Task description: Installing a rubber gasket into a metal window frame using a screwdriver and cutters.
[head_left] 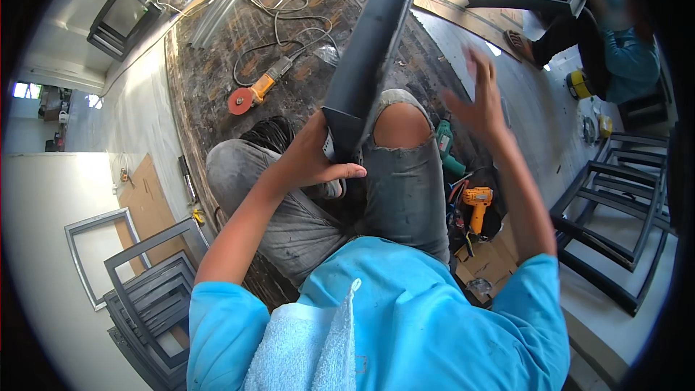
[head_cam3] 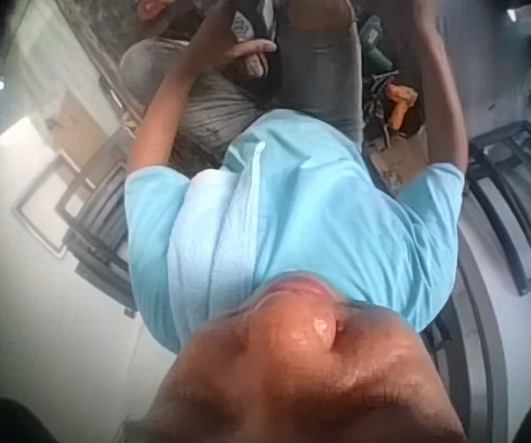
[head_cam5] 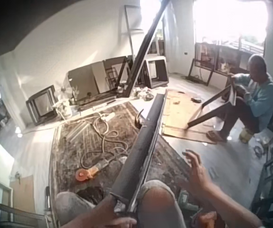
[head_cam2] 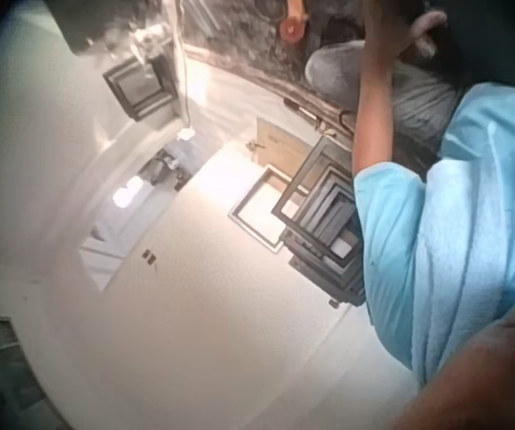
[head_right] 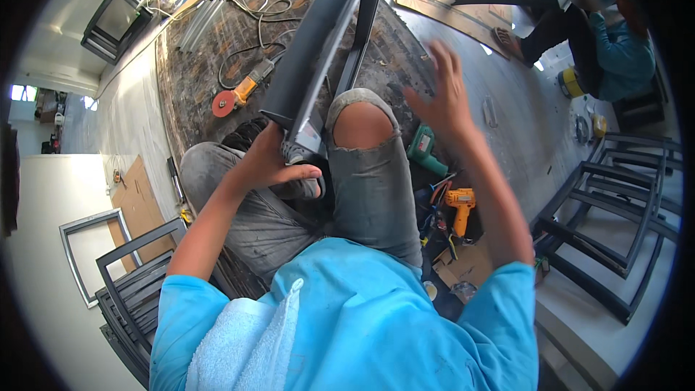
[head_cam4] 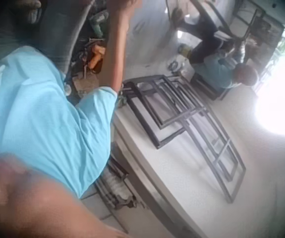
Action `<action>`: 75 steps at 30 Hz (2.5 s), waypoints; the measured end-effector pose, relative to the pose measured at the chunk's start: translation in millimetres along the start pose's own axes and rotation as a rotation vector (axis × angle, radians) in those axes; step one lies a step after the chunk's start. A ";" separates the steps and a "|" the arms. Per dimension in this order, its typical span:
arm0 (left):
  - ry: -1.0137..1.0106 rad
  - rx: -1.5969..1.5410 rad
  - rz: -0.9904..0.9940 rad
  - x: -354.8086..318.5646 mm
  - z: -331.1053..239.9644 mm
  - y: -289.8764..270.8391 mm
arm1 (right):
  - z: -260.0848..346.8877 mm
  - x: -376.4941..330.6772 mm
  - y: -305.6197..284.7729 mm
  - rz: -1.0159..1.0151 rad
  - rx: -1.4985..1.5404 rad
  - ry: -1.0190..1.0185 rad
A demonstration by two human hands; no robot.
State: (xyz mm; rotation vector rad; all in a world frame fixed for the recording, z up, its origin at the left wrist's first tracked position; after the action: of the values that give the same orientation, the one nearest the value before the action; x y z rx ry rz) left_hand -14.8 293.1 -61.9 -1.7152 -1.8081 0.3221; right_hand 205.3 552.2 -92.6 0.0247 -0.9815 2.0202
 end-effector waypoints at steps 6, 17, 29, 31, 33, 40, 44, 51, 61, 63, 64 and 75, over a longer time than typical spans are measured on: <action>-0.088 0.105 0.042 -9.1 72.6 52.7 | 194.4 90.0 -5.9 0.309 -0.539 -0.824; 0.012 0.136 -0.352 5.6 112.1 40.6 | 189.3 136.6 -24.9 0.595 -0.602 -0.802; -0.092 0.537 0.031 58.4 -98.7 -169.2 | 67.6 115.2 -99.5 0.393 0.026 -0.036; -0.063 0.684 -0.024 38.1 -104.3 -139.3 | 55.2 89.7 -58.1 0.476 -0.059 -0.207; -0.112 0.718 -0.019 20.4 -92.8 -109.3 | 28.4 62.3 -27.3 0.493 0.181 -0.023; -0.219 0.616 0.032 -37.5 -49.3 -27.9 | -32.7 -17.9 7.5 0.392 0.111 -0.020; -0.185 0.566 0.205 -66.0 -44.5 13.0 | -95.3 -105.4 -20.8 0.329 0.067 0.289; -0.219 0.615 0.153 -71.7 -49.6 23.0 | -206.1 -390.1 -53.7 -0.197 -0.111 1.281; -0.287 0.547 0.131 -69.7 -55.7 41.3 | -145.4 -503.3 87.8 -0.089 0.079 1.412; -0.277 0.513 0.126 -71.4 -57.1 46.1 | -151.6 -476.5 107.3 0.011 0.112 1.403; -0.267 0.542 0.118 -70.3 -58.8 46.1 | -153.7 -461.8 117.3 0.098 0.138 1.378; -0.368 0.496 0.100 -74.7 -52.1 43.0 | -169.3 -336.3 141.0 0.340 -0.220 0.870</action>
State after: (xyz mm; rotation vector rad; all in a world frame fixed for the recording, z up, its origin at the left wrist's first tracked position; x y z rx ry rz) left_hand 47.9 214.3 -65.6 -1.4540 -1.6939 1.0902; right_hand 370.5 383.9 -418.3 -1.1065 -0.6417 1.8876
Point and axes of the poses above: each hand's wrist, its own x-axis towards the middle knuckle, its own y-axis out of the palm, z = x × y, the point moved 6 cm from there along x, towards the middle knuckle, and after that the axes turned 9 degrees about y, right-handed, at the moved point
